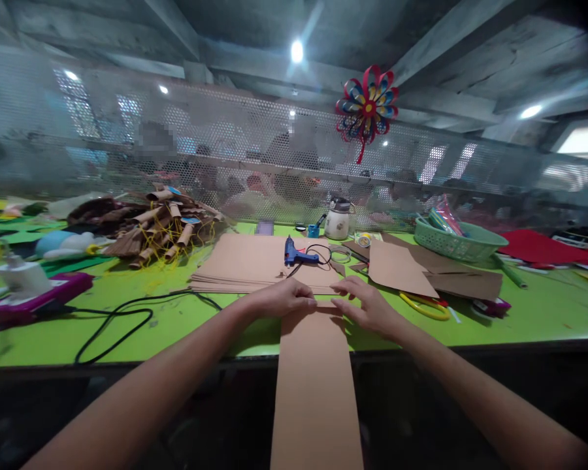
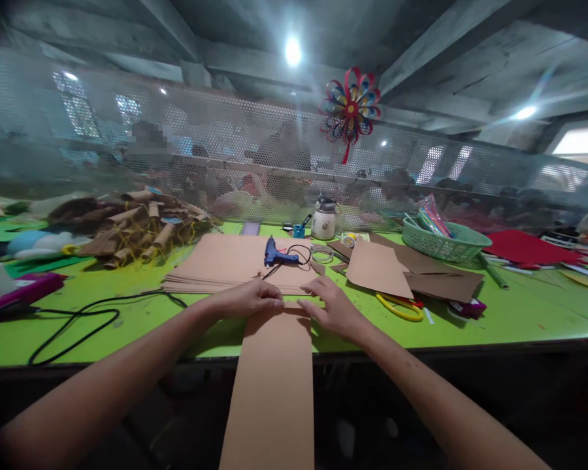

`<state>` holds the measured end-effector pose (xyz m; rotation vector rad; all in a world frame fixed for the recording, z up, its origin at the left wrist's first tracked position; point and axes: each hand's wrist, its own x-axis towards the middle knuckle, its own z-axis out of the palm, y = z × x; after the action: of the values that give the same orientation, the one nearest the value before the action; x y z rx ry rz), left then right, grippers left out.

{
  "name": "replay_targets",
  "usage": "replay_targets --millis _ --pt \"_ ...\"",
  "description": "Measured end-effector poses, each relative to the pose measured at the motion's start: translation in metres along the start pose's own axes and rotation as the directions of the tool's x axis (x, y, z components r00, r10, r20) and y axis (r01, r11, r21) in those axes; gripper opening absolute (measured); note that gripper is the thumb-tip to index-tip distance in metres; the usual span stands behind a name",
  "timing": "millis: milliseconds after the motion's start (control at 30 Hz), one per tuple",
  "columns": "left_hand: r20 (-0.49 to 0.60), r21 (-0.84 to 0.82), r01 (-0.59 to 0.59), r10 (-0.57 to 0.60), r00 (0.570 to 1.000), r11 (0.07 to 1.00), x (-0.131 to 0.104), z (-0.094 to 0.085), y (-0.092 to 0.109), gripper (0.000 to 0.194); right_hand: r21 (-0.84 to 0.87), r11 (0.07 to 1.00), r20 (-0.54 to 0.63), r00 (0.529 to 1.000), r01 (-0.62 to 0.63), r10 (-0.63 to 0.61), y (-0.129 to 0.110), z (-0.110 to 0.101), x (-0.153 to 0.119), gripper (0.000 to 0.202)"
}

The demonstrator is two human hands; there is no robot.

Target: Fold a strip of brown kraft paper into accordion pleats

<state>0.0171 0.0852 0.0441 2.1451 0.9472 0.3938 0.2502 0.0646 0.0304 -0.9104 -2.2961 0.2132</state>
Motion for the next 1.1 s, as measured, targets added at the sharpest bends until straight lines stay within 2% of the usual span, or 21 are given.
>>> replay_targets --millis 100,167,300,433,533,633,800,1100 --pt "0.000 0.070 -0.058 0.058 0.998 0.996 -0.001 0.000 0.004 0.040 0.107 0.989 0.222 0.972 -0.098 0.073 -0.001 -0.003 0.012 0.025" --pt "-0.019 0.132 -0.097 0.100 0.995 0.986 -0.002 0.001 0.005 0.039 0.120 0.986 0.288 0.954 -0.119 0.080 -0.002 -0.002 0.016 0.033" --pt "-0.063 0.280 -0.163 0.188 0.980 0.946 -0.006 0.004 0.007 0.032 0.107 0.992 0.250 0.968 -0.062 0.034 -0.004 0.000 0.015 0.036" --pt "-0.094 0.483 -0.144 0.215 0.972 0.864 -0.008 0.007 0.010 0.025 0.052 0.999 0.207 0.978 0.006 -0.016 0.002 0.003 0.009 0.032" --pt "-0.089 0.558 -0.124 0.208 0.974 0.820 -0.008 0.008 0.010 0.025 0.020 1.000 0.206 0.978 0.024 -0.027 0.009 0.010 0.006 0.033" --pt "-0.091 0.568 -0.109 0.194 0.977 0.816 -0.007 0.008 0.009 0.026 0.002 0.999 0.219 0.974 0.052 -0.051 0.013 0.014 0.008 0.031" --pt "-0.099 0.545 -0.129 0.216 0.971 0.828 -0.007 0.006 0.009 0.023 0.046 0.993 0.245 0.962 0.110 -0.118 0.006 0.012 0.018 0.025" --pt "-0.090 0.539 -0.080 0.152 0.984 0.838 -0.008 -0.002 0.005 0.025 -0.063 0.992 0.163 0.982 0.106 -0.094 0.012 0.025 0.014 0.023"
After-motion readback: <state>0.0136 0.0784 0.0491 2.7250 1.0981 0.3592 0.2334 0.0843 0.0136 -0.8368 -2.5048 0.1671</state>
